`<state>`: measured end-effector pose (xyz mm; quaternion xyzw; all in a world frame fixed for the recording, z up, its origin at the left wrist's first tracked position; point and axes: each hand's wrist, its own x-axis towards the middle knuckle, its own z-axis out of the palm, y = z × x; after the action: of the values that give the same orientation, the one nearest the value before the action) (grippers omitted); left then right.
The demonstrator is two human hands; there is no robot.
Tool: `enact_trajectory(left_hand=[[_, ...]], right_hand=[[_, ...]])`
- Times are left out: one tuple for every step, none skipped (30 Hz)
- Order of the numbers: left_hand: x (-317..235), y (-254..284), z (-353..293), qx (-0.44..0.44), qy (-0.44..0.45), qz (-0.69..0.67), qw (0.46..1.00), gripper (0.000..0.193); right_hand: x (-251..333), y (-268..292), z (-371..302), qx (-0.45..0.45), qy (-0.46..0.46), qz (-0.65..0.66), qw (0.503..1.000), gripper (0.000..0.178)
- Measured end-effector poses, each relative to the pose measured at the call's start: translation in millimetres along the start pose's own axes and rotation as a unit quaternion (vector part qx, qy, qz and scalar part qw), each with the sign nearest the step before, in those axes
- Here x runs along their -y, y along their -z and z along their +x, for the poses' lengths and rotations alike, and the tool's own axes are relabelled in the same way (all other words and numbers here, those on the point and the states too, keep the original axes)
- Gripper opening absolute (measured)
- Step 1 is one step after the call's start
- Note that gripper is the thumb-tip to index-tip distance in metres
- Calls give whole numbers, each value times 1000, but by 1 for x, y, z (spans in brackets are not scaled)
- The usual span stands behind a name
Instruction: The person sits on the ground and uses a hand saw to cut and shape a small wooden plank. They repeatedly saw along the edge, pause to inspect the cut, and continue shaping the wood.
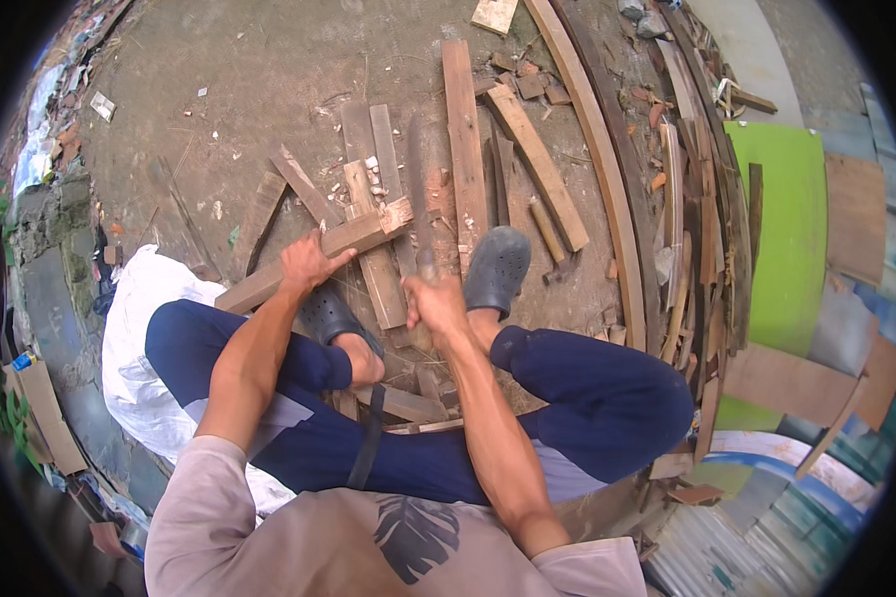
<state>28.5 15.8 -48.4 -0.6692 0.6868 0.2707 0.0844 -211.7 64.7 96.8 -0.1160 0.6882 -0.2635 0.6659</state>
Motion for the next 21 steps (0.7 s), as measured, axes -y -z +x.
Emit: enact_trajectory(left_hand=[[-1, 0, 1, -6, 0, -3, 1000, 104], [-2, 0, 1, -3, 0, -2, 1000, 104], [-3, 0, 2, 0, 1, -2, 1000, 104], [-5, 0, 4, 3, 1, -1, 1000, 104], [-6, -1, 2, 8, -4, -3, 1000, 104], [0, -5, -4, 15, -4, -4, 1000, 105], [2, -1, -3, 16, -6, -6, 1000, 105], [1, 2, 1, 10, -5, -10, 1000, 105], [-2, 4, 4, 5, -4, -14, 1000, 105], [-5, 4, 2, 7, -2, -18, 1000, 105], [-8, 4, 1, 17, 2, -13, 1000, 107], [-11, 4, 1, 27, 5, -8, 1000, 110], [-9, 6, 4, 34, 14, -3, 999, 112], [-7, 5, 5, 26, 14, -4, 1000, 111], [-5, 3, 7, 18, 15, -5, 1000, 111], [-6, 2, 7, 12, 9, -7, 1000, 111], [-7, 0, 5, 15, 10, -8, 1000, 110], [-7, -1, 3, 18, 10, -10, 1000, 109], [-7, 0, 3, 17, 12, -11, 1000, 108], [-7, 2, 4, 13, 10, -13, 1000, 109], [-7, 4, 4, 8, 9, -15, 1000, 109]], right_hand=[[9, 1, -2, -20, 50, 29, 998, 15], [6, -2, -1, -68, 92, 20, 993, 15], [-2, -9, 2, -115, 134, 11, 984, 15], [-11, -13, 8, -162, 176, 1, 971, 14], [-52, -3, 30, -128, 165, -106, 972, 13], [-55, 0, 26, -84, 78, -91, 989, 13], [-48, -2, 25, -38, -4, -73, 997, 13], [-40, -2, 24, 8, -86, -55, 995, 14], [-26, 3, 25, 27, -109, -29, 993, 15], [-27, 4, 26, 24, -96, -19, 995, 15], [-28, 4, 26, 21, -83, -10, 996, 16], [-29, 4, 26, 18, -71, -1, 997, 17], [-30, -2, 17, 11, -75, 54, 996, 17], [-23, -5, 11, 1, -63, 88, 994, 18], [-15, -8, 4, -10, -52, 120, 991, 18], [-10, -9, -2, -27, -39, 156, 987, 18], [-5, -9, -1, -37, -14, 151, 988, 19], [-3, -6, -3, -57, 16, 134, 989, 19], [1, -5, -3, -74, 49, 116, 989, 20], [4, -4, -2, -91, 82, 98, 988, 21], [6, -3, 1, -93, 124, 112, 981, 21]])
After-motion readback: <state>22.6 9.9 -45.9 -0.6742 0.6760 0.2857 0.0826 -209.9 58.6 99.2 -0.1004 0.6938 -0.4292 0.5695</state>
